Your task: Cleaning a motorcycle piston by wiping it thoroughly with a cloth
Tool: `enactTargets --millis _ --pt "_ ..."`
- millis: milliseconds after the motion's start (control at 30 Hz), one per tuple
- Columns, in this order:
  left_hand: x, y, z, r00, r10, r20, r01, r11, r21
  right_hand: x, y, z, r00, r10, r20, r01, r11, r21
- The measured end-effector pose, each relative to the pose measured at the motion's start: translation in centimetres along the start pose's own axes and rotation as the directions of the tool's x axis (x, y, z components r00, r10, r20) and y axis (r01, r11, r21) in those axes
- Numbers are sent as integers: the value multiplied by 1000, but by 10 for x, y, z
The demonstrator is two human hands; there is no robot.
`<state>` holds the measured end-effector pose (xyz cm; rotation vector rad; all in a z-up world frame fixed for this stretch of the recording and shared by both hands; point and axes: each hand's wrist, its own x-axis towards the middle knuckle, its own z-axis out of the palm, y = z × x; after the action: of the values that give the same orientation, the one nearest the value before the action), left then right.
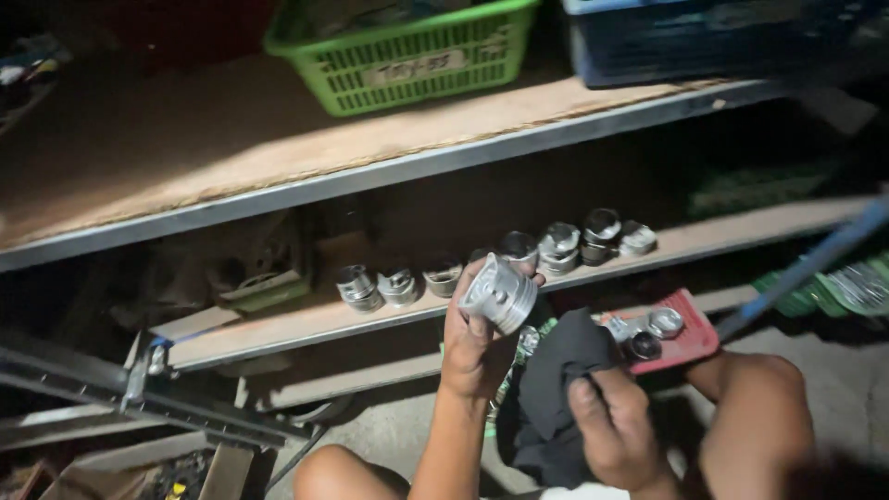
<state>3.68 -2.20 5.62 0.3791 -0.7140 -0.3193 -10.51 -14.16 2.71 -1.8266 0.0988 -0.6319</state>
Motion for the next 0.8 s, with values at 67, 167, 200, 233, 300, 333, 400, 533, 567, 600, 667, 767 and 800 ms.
enactTargets --millis 67,167,200,233,300,333,400,533,567,600,667,767,800 --pt "-9 -5 7 998 -64 -10 63 998 -26 0 -34 1 989 -145 36 148 985 -86" --pt "-15 -3 29 995 -105 1 105 994 6 7 -59 3 967 -247 67 255 952 -169" --pt "-17 1 35 994 -108 9 108 994 3 11 -63 3 967 -249 59 256 951 -174" --pt "-19 4 41 996 -87 -9 87 979 182 15 -67 1 965 -261 1 253 937 -241" --pt "-21 8 51 998 -62 -22 66 933 354 18 -67 1 960 -274 -56 245 919 -308" --pt "-21 10 55 999 -9 -53 30 911 410 17 -65 2 961 -272 -40 246 916 -316" --pt "-18 12 55 996 52 -72 -12 881 472 13 -61 8 959 -281 -24 259 912 -318" --pt "-17 9 56 985 147 -95 -63 805 590 13 -55 13 936 -351 11 342 905 -254" --pt "-19 9 60 986 137 -98 -51 794 605 15 -54 13 940 -341 -19 320 900 -296" --pt "-23 7 63 987 128 -99 -43 796 603 11 -51 13 942 -334 -25 312 902 -298" --pt "-24 3 68 976 215 -24 -134 690 712 13 -46 12 950 -309 -42 290 924 -249" --pt "-23 5 64 953 288 -96 -151 725 672 -7 -37 19 952 -296 75 306 925 -227" --pt "-22 5 66 952 291 -98 -152 723 673 -8 -24 17 952 -297 79 307 924 -226"
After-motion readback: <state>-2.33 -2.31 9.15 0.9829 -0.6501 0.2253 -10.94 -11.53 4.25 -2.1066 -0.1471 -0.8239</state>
